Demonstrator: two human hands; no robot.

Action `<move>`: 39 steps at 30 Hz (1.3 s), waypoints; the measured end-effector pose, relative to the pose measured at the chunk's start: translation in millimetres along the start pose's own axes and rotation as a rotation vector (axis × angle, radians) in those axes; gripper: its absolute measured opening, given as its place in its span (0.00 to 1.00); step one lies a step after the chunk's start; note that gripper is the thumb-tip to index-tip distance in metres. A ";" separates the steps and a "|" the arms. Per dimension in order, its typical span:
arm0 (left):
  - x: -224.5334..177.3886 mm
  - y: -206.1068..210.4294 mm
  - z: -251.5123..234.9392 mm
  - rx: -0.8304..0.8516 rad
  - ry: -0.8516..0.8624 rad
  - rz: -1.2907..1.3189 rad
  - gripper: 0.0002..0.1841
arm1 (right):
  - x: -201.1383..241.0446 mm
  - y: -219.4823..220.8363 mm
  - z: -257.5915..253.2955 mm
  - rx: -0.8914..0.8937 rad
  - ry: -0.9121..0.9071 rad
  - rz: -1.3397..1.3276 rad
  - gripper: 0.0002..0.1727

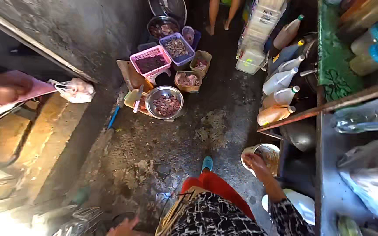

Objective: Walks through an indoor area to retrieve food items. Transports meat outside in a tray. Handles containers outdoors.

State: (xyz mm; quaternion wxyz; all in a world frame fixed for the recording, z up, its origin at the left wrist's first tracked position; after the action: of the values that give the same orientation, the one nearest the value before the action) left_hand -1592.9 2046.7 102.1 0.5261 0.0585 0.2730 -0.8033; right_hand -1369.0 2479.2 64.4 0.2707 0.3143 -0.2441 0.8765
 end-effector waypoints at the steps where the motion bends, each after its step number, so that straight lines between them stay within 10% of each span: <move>1: 6.4 -31.4 -14.3 -0.075 0.007 0.014 0.14 | 21.2 -8.9 -21.8 -0.005 -0.002 0.009 0.16; 6: -6.0 -201.8 -99.2 -0.382 0.014 0.025 0.14 | 112.4 -36.0 -137.5 -0.046 0.031 -0.035 0.15; 14: -68.8 -393.2 -336.3 -0.193 0.198 0.143 0.18 | 183.7 -47.7 -315.4 -0.205 0.257 -0.157 0.27; 21: -77.8 -519.1 -549.9 -0.262 0.164 0.390 0.20 | 217.9 -23.6 -449.9 -0.217 0.418 0.018 0.18; 29: -36.6 -559.7 -733.9 -0.531 -0.135 1.244 0.23 | 229.4 45.8 -642.4 -0.150 0.472 -0.080 0.24; 39: -4.7 -581.9 -940.3 -0.531 -0.260 1.322 0.34 | 240.0 158.5 -867.2 0.017 0.441 -0.146 0.33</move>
State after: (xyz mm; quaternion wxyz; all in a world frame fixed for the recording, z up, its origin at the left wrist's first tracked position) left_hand -2283.1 2693.8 -470.5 0.9265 -0.0145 0.3015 -0.2245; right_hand -1989.2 2958.5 -405.0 0.3775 0.1345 -0.1483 0.9041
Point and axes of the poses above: each hand's wrist, its own z-axis away from the middle knuckle, its own y-axis out of the palm, x = y × z, the point moved 9 cm from there along -z, towards the middle knuckle, and after that the axes turned 2 degrees about y, right-handed, at the moved point
